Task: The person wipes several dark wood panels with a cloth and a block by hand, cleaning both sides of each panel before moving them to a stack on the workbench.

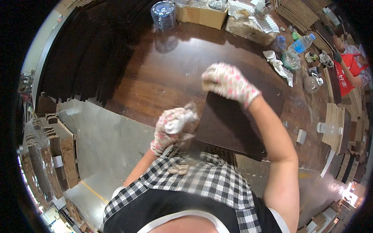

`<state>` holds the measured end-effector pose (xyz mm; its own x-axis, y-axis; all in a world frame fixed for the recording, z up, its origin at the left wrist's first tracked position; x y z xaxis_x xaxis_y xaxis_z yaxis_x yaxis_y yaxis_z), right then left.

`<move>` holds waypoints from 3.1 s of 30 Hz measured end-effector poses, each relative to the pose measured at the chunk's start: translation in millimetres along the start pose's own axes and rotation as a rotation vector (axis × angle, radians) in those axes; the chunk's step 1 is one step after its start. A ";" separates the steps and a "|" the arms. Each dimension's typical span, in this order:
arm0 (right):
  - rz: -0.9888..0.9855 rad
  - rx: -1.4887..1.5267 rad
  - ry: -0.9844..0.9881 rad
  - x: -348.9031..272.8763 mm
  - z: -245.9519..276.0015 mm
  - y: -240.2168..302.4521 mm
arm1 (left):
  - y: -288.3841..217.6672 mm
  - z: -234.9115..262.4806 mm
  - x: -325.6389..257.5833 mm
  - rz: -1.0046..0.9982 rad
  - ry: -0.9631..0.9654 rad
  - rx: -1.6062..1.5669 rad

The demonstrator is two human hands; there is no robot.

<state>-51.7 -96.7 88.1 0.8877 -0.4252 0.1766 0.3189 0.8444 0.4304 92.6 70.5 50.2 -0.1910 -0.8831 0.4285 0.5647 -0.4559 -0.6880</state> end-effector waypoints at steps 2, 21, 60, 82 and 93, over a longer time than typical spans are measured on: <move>-0.052 0.029 -0.081 9.6 20.4 -55.2 | -24.8 -9.6 20.3 -0.070 0.072 0.051; -0.882 0.107 -0.211 -295.6 132.2 -147.0 | -15.9 -57.3 11.9 -0.125 0.120 0.150; -0.521 0.033 -0.692 -170.4 -102.7 106.8 | 49.5 -79.2 -14.6 0.195 0.002 -0.165; -1.059 -0.126 -1.264 -395.7 -14.9 58.5 | 54.5 -62.6 48.9 0.201 -0.047 -0.488; -0.637 0.645 -0.888 -248.1 -46.9 85.5 | -55.5 -165.7 129.7 -0.430 0.417 0.112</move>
<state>-229.1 96.2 39.6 0.0306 -0.9786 0.2035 0.1648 0.2057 0.9646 -96.6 -37.1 46.9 -0.7063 -0.6018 0.3728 0.4441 -0.7867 -0.4287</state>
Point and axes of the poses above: each hand's wrist, its own x-axis towards the middle knuckle, its own z-axis out of the back of the hand, y = z × x, the point moved 7 cm from there along x, towards the middle knuckle
